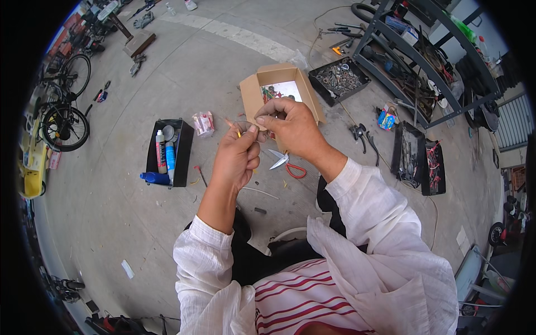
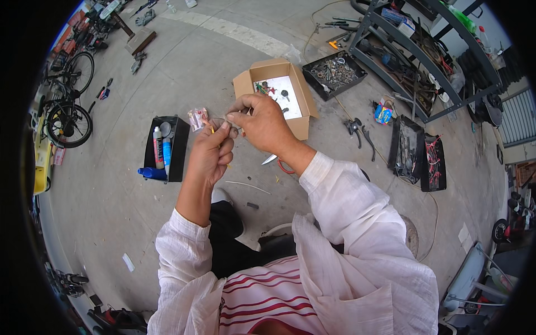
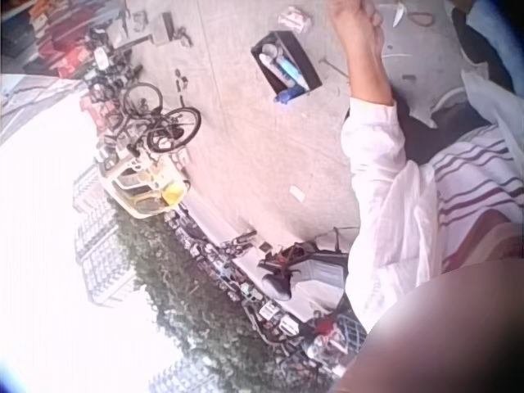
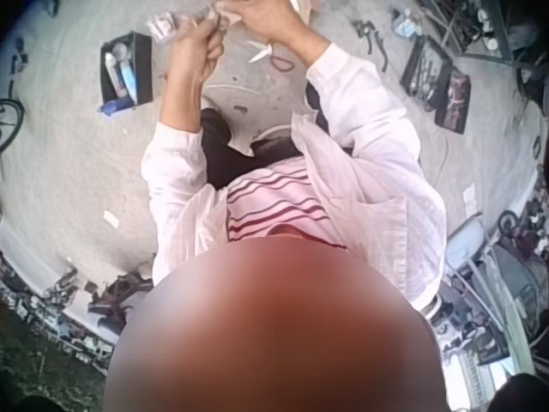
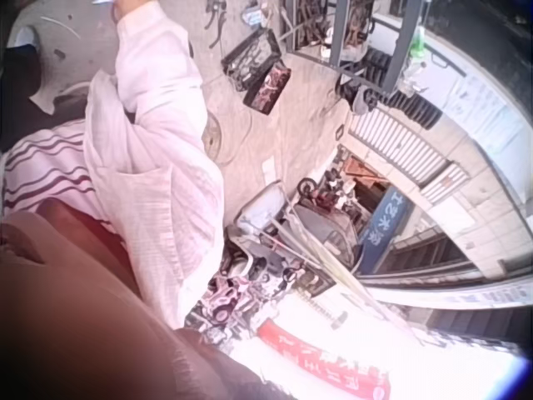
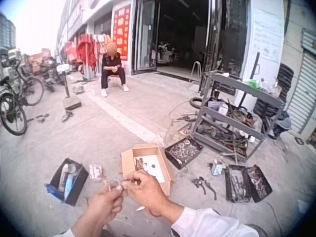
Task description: The person strips insulation from a yellow wire using red-handled scissors, then twists the exposed strands with their fingers. They repeatedly pick up and set down small components from a cardboard box while continuing to twist and prepare the wire ends.
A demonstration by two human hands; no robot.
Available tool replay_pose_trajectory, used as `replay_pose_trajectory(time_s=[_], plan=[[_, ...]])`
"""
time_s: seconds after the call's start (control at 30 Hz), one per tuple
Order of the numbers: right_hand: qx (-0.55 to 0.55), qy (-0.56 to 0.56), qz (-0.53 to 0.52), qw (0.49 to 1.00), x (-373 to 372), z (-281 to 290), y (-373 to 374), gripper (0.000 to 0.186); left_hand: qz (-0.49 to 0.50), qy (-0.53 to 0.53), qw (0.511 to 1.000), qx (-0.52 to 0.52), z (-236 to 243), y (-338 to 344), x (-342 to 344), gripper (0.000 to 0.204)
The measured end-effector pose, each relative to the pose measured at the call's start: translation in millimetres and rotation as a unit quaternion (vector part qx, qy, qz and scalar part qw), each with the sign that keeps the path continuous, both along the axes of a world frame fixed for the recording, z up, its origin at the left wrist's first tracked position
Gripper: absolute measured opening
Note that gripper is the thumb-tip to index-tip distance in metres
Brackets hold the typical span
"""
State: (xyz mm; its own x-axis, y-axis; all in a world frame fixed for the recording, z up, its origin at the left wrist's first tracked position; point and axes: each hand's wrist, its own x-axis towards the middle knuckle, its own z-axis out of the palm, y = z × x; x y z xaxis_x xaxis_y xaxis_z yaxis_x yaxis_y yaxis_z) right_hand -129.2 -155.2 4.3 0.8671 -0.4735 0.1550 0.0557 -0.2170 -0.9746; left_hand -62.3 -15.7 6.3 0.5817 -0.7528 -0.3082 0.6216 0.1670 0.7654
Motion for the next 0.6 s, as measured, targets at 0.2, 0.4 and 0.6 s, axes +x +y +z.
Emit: replay_pose_trajectory(time_s=[0.2,0.4,0.6], plan=[[0.038,0.035,-0.009,0.999,-1.1,12.9,7.7,0.018,-0.032,-0.058,0.997,0.027,-2.3,4.1,2.2,0.009],[-0.158,-0.069,-0.081,0.982,1.6,15.1,17.7,0.019,0.01,-0.309,0.939,0.151,-14.7,2.1,0.9,0.016],[-0.14,-0.065,-0.011,0.988,2.4,16.2,19.0,0.015,0.007,-0.408,0.889,0.209,-26.2,0.2,-3.1,0.025]])
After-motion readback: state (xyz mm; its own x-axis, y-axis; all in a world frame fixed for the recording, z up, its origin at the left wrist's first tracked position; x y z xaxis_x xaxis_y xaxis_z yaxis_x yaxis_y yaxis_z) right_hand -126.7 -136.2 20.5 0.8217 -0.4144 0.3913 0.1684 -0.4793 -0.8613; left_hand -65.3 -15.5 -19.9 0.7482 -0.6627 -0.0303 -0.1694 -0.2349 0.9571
